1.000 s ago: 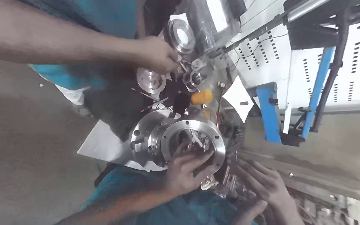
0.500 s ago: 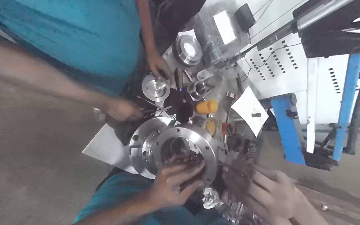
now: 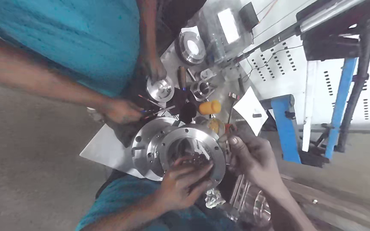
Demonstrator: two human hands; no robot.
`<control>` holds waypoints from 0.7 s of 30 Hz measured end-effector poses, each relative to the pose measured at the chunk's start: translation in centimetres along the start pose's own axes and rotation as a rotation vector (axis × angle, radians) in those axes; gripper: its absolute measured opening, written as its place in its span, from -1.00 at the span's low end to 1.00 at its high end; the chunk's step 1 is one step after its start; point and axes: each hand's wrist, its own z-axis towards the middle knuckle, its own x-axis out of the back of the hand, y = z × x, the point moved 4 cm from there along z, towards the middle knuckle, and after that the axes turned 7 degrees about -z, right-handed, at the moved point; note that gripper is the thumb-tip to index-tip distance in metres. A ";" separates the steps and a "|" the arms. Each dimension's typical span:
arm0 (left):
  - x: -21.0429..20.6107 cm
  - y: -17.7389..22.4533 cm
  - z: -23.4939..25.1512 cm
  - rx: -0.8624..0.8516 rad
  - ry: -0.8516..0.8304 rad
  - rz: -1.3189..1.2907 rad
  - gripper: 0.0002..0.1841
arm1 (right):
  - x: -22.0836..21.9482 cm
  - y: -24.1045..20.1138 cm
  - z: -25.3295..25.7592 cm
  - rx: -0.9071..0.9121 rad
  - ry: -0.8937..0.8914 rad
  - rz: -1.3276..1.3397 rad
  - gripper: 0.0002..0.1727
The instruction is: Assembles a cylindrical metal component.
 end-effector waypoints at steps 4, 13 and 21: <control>0.1 0.1 0.1 0.016 -0.010 -0.003 -0.61 | 1.8 -0.2 -0.9 0.359 -0.004 -0.430 -0.58; 0.4 0.1 0.3 0.042 -0.023 -0.009 -0.62 | 4.9 0.3 -1.1 1.054 -0.148 -1.055 -0.65; 0.6 0.0 0.3 0.011 0.000 -0.028 -0.65 | 4.6 0.2 1.0 1.347 -0.252 -1.043 -0.82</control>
